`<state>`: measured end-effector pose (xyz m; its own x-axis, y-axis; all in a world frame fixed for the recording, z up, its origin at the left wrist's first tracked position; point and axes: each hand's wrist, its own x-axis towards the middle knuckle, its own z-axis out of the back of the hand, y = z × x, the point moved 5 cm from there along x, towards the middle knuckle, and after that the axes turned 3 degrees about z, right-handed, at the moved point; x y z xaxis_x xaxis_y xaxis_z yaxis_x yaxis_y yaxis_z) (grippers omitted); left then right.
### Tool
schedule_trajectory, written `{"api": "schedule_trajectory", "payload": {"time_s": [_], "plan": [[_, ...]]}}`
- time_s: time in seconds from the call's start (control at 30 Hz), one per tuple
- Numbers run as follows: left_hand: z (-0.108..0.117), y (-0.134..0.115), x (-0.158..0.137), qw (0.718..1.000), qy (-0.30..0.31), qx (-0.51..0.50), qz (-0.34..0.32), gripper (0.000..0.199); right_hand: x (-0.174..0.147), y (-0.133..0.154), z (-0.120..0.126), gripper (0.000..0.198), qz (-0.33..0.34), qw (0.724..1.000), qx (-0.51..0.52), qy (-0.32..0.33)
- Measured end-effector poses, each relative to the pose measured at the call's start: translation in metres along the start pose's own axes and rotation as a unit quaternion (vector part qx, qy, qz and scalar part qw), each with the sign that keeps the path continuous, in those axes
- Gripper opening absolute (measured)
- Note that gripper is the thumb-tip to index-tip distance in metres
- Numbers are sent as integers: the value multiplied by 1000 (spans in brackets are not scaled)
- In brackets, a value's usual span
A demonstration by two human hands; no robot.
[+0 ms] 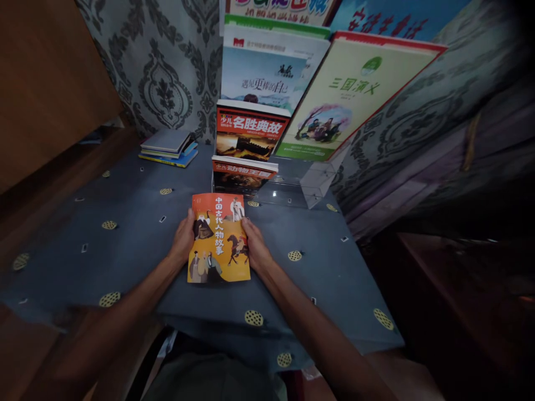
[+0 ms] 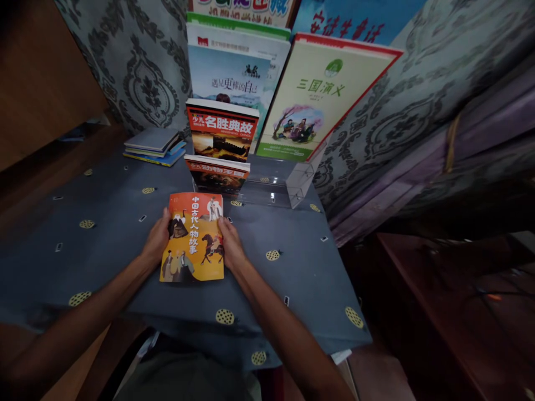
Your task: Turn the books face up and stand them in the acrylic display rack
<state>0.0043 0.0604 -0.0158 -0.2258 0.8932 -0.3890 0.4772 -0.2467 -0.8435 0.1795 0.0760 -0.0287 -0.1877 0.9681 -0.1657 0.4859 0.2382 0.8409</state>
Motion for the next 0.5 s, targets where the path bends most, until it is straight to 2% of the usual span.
{"api": "schedule_trajectory", "payload": {"time_s": [0.23, 0.5], "plan": [[1, 0, 3, 998, -1, 50, -23, 44, 3, -4, 3, 43, -3, 1000, 21, -12], [7, -3, 4, 984, -18, 171, -52, 67, 3, -5, 2, 38, -8, 998, 66, 6]]}}
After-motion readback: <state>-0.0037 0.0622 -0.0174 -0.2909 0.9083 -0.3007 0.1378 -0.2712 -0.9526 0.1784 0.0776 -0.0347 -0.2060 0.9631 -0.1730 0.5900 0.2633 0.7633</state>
